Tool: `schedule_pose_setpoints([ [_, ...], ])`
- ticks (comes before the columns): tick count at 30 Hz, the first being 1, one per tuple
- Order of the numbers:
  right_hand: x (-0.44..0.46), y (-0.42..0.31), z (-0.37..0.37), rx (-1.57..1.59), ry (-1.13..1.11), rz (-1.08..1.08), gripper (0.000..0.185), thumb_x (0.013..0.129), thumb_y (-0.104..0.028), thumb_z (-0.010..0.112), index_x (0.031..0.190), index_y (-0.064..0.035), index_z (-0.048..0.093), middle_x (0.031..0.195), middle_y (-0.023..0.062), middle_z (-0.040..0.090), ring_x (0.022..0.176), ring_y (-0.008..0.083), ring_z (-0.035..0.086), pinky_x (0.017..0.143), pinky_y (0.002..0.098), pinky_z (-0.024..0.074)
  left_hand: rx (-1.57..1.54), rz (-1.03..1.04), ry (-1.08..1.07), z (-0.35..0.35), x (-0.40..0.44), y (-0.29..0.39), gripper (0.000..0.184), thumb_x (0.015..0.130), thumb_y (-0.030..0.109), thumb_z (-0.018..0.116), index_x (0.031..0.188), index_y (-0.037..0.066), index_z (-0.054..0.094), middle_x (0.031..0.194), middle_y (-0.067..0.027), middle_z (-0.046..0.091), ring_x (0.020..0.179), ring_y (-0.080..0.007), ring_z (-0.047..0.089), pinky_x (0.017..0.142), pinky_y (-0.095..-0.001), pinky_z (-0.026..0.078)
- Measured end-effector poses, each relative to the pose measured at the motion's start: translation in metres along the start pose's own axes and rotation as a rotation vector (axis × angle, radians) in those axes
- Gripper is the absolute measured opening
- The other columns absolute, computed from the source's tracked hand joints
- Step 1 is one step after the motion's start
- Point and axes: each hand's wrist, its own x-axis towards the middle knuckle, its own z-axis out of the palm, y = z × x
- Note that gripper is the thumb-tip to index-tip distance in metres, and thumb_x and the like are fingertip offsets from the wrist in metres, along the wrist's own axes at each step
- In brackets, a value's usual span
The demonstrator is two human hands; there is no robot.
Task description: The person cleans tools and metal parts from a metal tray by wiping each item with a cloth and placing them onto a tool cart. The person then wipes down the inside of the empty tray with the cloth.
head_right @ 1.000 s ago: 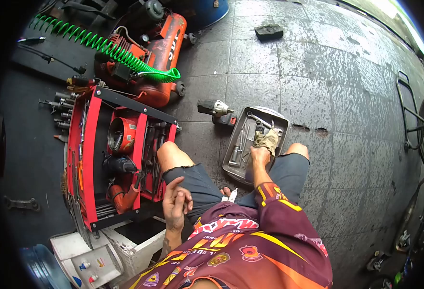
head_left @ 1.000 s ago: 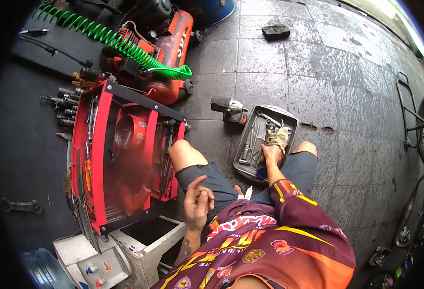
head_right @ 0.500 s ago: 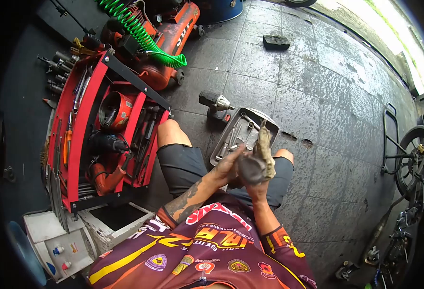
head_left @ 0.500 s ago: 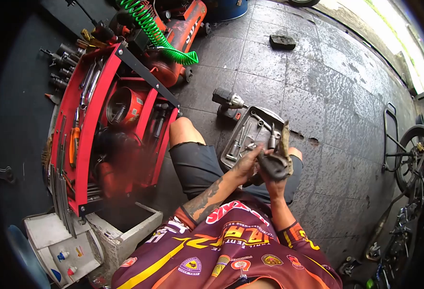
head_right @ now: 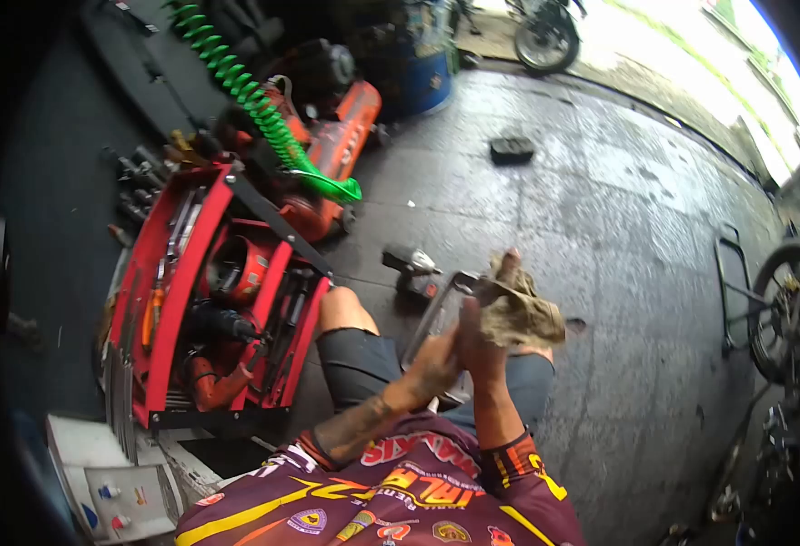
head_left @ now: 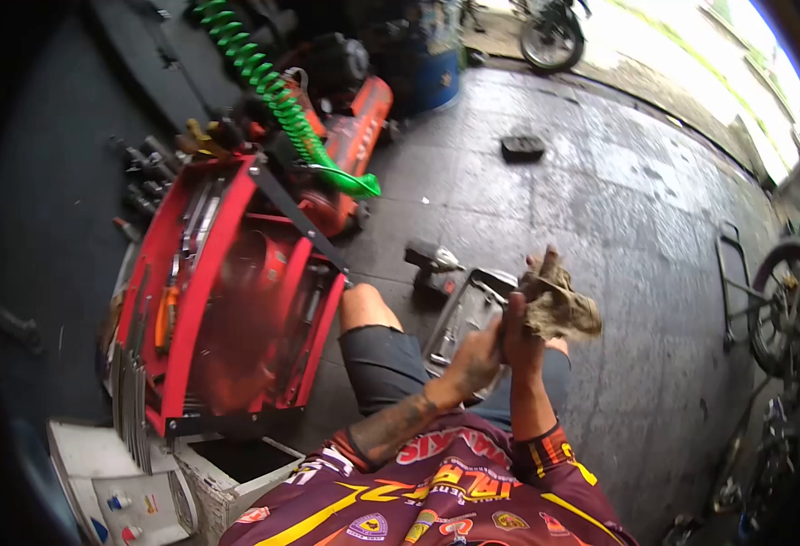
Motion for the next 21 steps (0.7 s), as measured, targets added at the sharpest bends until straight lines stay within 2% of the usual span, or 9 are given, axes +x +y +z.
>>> schedule_pose_setpoints([
  [2, 0.024, -0.003, 0.025, -0.045, 0.041, 0.011, 0.027, 0.096, -0.016, 0.044, 0.114, 0.0009, 0.056, 0.108, 0.0121, 0.06, 0.106, 0.0236, 0.053, 0.092, 0.0359, 0.0392, 0.027, 0.033, 0.013, -0.011, 0.002, 0.006, 0.041, 0.087, 0.017, 0.049, 0.126, 0.006, 0.039, 0.086, -0.0309, 0.058, 0.084, -0.0468, 0.057, 0.066, -0.0504, 0.045],
  [3, 0.02, -0.008, 0.03, 0.292, 0.124, 0.351, 0.027, 0.096, -0.022, 0.045, 0.103, 0.0001, 0.06, 0.097, 0.0065, 0.06, 0.091, 0.0165, 0.056, 0.079, 0.0285, 0.0443, 0.12, -0.039, -0.047, -0.017, -0.001, 0.0, 0.042, 0.087, 0.017, 0.048, 0.126, 0.006, 0.039, 0.083, -0.0303, 0.058, 0.079, -0.0463, 0.058, 0.064, -0.0509, 0.045],
  [4, 0.015, 0.021, 0.037, 0.181, 0.253, 0.318, 0.03, 0.098, -0.028, 0.043, 0.108, -0.0032, 0.057, 0.092, 0.0032, 0.057, 0.076, 0.0147, 0.055, 0.074, 0.027, 0.0455, 0.163, -0.074, -0.086, -0.021, -0.005, -0.007, 0.04, 0.086, 0.016, 0.047, 0.125, 0.006, 0.039, 0.079, -0.0292, 0.058, 0.073, -0.0461, 0.057, 0.06, -0.0508, 0.044],
  [5, 0.011, 0.036, 0.037, 0.262, 0.209, 0.258, 0.037, 0.098, -0.033, 0.042, 0.111, -0.0017, 0.056, 0.1, 0.0048, 0.057, 0.087, 0.0141, 0.052, 0.084, 0.0278, 0.042, 0.207, -0.107, -0.126, -0.024, -0.009, -0.013, 0.039, 0.086, 0.016, 0.046, 0.123, 0.006, 0.039, 0.075, -0.0282, 0.057, 0.068, -0.0459, 0.057, 0.057, -0.0506, 0.043],
  [7, 0.01, 0.075, 0.037, 0.015, 0.231, 0.077, 0.05, 0.098, -0.038, 0.038, 0.12, 0.0045, 0.052, 0.116, 0.0108, 0.057, 0.089, 0.0182, 0.056, 0.077, 0.0279, 0.0452, 0.122, 0.197, -0.032, -0.01, -0.009, -0.067, 0.034, 0.091, 0.021, 0.045, 0.121, 0.006, 0.042, 0.057, -0.0144, 0.052, 0.049, -0.0326, 0.053, 0.048, -0.0434, 0.04],
  [9, 0.017, 0.015, 0.038, 0.271, 0.235, 0.346, 0.047, 0.097, -0.034, 0.041, 0.122, 0.0047, 0.051, 0.124, 0.0162, 0.053, 0.098, 0.0236, 0.057, 0.081, 0.0289, 0.0459, 0.125, 0.201, 0.049, -0.047, -0.011, -0.05, 0.033, 0.092, 0.023, 0.045, 0.121, 0.007, 0.042, 0.057, -0.0127, 0.051, 0.05, -0.0305, 0.053, 0.048, -0.0423, 0.04],
  [15, 0.029, -0.046, 0.031, -0.314, 0.014, -0.143, 0.048, 0.095, -0.038, 0.033, 0.115, 0.002, 0.05, 0.109, 0.0172, 0.055, 0.106, 0.0248, 0.05, 0.086, 0.045, 0.04, -0.271, 0.266, -0.062, -0.036, -0.024, 0.007, 0.033, 0.095, 0.029, 0.043, 0.121, 0.009, 0.044, 0.057, -0.004, 0.047, 0.05, -0.0201, 0.051, 0.046, -0.0371, 0.041],
  [17, 0.055, -0.086, 0.043, -0.117, 0.059, 0.375, 0.041, 0.095, -0.026, 0.035, 0.125, 0.001, 0.043, 0.117, 0.0152, 0.052, 0.103, 0.0231, 0.053, 0.086, 0.0369, 0.0442, -0.466, 0.057, -0.171, -0.048, -0.03, 0.029, 0.03, 0.095, 0.032, 0.043, 0.112, 0.008, 0.046, 0.059, -0.0037, 0.048, 0.055, -0.0174, 0.052, 0.054, -0.0351, 0.044],
  [21, 0.061, -0.088, 0.027, 0.312, 0.201, 0.406, 0.044, 0.096, -0.027, 0.033, 0.127, 0.0024, 0.043, 0.116, 0.0152, 0.054, 0.098, 0.0221, 0.056, 0.083, 0.031, 0.0473, -0.626, 0.151, -0.063, -0.084, -0.035, 0.064, 0.028, 0.096, 0.033, 0.041, 0.102, 0.006, 0.047, 0.062, -0.0039, 0.049, 0.06, -0.0165, 0.055, 0.062, -0.0338, 0.046],
])
